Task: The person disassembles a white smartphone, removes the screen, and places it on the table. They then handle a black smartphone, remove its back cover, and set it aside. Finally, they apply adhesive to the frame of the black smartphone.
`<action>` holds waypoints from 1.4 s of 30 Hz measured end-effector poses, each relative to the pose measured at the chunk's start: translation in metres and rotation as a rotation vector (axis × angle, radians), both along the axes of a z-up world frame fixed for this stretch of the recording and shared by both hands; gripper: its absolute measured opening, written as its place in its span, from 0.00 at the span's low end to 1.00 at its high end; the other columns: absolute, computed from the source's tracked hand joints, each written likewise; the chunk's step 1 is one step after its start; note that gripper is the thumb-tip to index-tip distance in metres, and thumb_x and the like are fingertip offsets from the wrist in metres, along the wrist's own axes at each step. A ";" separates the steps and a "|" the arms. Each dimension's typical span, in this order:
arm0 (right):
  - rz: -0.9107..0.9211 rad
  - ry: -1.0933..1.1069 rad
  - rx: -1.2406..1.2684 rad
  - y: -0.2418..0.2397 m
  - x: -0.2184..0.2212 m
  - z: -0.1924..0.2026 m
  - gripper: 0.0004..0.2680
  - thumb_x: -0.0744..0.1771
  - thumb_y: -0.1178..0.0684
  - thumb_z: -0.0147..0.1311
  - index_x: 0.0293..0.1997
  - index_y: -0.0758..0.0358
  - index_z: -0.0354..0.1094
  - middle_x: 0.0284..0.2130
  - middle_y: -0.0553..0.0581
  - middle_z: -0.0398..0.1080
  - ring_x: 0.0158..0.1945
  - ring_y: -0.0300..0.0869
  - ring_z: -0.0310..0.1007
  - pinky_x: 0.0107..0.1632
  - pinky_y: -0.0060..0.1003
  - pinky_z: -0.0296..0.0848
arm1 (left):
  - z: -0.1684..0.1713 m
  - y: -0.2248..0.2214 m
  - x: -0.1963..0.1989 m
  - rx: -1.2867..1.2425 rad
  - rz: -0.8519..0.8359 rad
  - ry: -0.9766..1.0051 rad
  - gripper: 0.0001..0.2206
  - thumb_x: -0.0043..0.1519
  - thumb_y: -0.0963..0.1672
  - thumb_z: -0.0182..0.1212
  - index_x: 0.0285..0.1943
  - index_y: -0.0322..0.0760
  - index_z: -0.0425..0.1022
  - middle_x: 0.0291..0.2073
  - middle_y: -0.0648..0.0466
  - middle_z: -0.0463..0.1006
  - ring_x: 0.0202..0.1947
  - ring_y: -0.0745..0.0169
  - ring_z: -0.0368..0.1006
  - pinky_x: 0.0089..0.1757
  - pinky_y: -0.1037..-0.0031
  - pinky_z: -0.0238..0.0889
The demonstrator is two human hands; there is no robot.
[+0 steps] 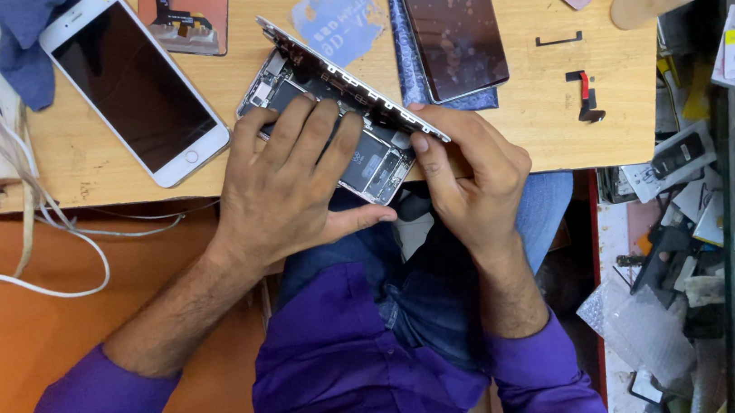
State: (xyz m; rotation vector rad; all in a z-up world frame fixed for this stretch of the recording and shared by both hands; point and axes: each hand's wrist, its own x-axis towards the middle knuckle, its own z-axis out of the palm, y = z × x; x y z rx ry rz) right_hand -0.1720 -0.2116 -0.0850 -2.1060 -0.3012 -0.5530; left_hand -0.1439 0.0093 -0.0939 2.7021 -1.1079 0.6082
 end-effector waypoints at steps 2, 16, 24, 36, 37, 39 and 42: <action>-0.002 -0.010 -0.001 0.001 0.000 0.000 0.06 0.71 0.64 0.61 0.53 0.69 0.72 0.47 0.61 0.78 0.45 0.43 0.82 0.47 0.31 0.78 | -0.002 -0.001 0.000 -0.008 0.016 -0.009 0.45 0.61 0.71 0.53 0.64 0.34 0.71 0.57 0.48 0.71 0.59 0.54 0.65 0.56 0.55 0.56; -0.033 0.010 0.010 0.003 0.000 -0.001 0.06 0.71 0.63 0.61 0.53 0.68 0.73 0.45 0.60 0.79 0.44 0.42 0.81 0.45 0.31 0.77 | -0.016 -0.001 -0.004 -0.096 0.018 -0.048 0.42 0.64 0.70 0.55 0.66 0.34 0.74 0.56 0.49 0.73 0.57 0.55 0.66 0.55 0.57 0.55; -0.043 0.013 0.002 0.002 -0.001 -0.002 0.06 0.72 0.61 0.60 0.54 0.68 0.73 0.44 0.59 0.79 0.43 0.41 0.81 0.46 0.30 0.77 | -0.023 -0.006 -0.029 -0.235 0.066 -0.048 0.31 0.63 0.63 0.69 0.58 0.38 0.76 0.54 0.50 0.71 0.59 0.54 0.65 0.61 0.55 0.58; 0.100 0.012 -0.074 0.000 -0.002 0.007 0.11 0.68 0.61 0.62 0.56 0.68 0.72 0.50 0.61 0.77 0.51 0.48 0.81 0.53 0.36 0.78 | -0.026 -0.003 -0.029 -0.324 0.033 -0.043 0.25 0.62 0.57 0.75 0.54 0.35 0.78 0.52 0.49 0.74 0.58 0.52 0.69 0.61 0.56 0.63; 0.117 -0.004 -0.116 0.001 -0.002 0.009 0.12 0.66 0.61 0.64 0.55 0.67 0.72 0.50 0.61 0.77 0.52 0.50 0.80 0.54 0.38 0.77 | -0.028 -0.004 -0.033 -0.331 0.053 -0.034 0.25 0.62 0.56 0.75 0.54 0.35 0.77 0.52 0.49 0.74 0.59 0.52 0.69 0.62 0.55 0.61; 0.149 -0.021 -0.179 0.003 -0.002 0.014 0.14 0.64 0.60 0.66 0.53 0.65 0.73 0.50 0.61 0.76 0.54 0.52 0.79 0.55 0.41 0.76 | -0.032 -0.004 -0.043 -0.353 0.100 -0.047 0.25 0.61 0.56 0.76 0.55 0.37 0.77 0.52 0.51 0.73 0.59 0.54 0.68 0.64 0.53 0.58; 0.182 -0.002 -0.249 0.007 -0.006 0.020 0.16 0.61 0.57 0.68 0.53 0.65 0.72 0.52 0.61 0.74 0.56 0.54 0.75 0.58 0.45 0.74 | -0.043 -0.004 -0.056 -0.400 0.185 -0.096 0.23 0.62 0.55 0.79 0.53 0.40 0.76 0.50 0.53 0.72 0.59 0.56 0.68 0.67 0.50 0.52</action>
